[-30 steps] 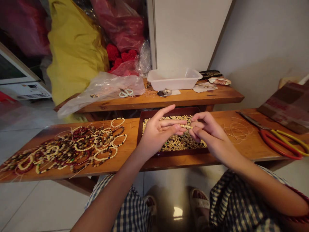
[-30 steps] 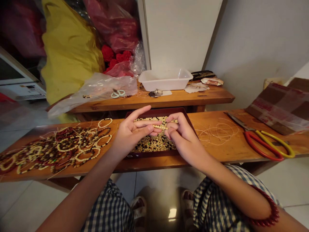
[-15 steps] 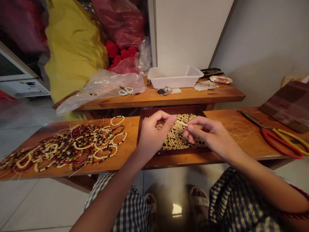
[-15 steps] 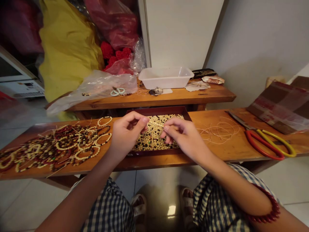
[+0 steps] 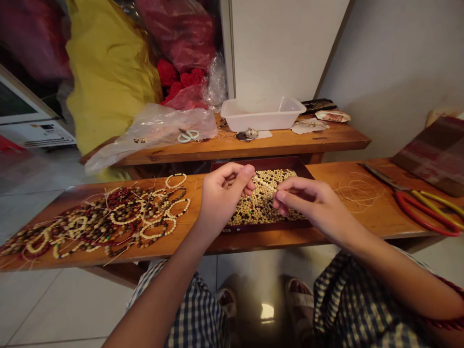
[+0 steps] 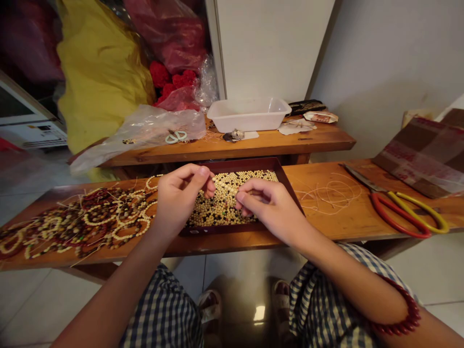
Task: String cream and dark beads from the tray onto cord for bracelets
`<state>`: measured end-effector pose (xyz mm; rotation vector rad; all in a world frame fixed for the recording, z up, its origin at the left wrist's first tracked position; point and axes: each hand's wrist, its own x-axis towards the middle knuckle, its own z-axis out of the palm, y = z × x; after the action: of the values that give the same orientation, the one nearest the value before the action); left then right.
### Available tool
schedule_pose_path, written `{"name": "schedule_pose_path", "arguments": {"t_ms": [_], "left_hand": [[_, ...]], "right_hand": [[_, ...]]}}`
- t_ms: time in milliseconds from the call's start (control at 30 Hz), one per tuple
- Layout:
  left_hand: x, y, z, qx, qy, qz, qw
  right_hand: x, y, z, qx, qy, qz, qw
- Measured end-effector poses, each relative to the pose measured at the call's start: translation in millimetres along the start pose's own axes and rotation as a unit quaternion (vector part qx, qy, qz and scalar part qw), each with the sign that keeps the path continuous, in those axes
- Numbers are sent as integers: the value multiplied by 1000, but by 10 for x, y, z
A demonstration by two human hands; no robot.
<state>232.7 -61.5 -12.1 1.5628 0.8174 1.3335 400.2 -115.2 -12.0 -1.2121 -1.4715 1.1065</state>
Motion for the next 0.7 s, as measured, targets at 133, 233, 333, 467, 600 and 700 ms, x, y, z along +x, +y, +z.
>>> {"name": "schedule_pose_path", "arguments": {"t_ms": [133, 233, 333, 467, 600, 700], "left_hand": [[-32, 29, -7, 6, -21, -7, 1000], [-7, 23, -70, 14, -32, 1, 999], [89, -37, -256, 46, 27, -2, 999], [204, -136, -620, 255, 65, -51, 964], [189, -193, -823, 371, -23, -98, 923], [148, -241, -818, 416, -47, -73, 905]], "right_hand": [[10, 15, 14, 58, -24, 21, 998], [14, 32, 9, 128, -25, 28, 991], [18, 33, -27, 188, 2, 35, 982], [24, 32, -87, 220, 20, 36, 975], [33, 42, -105, 215, 26, 34, 976], [41, 43, -94, 204, 18, 28, 978]]}}
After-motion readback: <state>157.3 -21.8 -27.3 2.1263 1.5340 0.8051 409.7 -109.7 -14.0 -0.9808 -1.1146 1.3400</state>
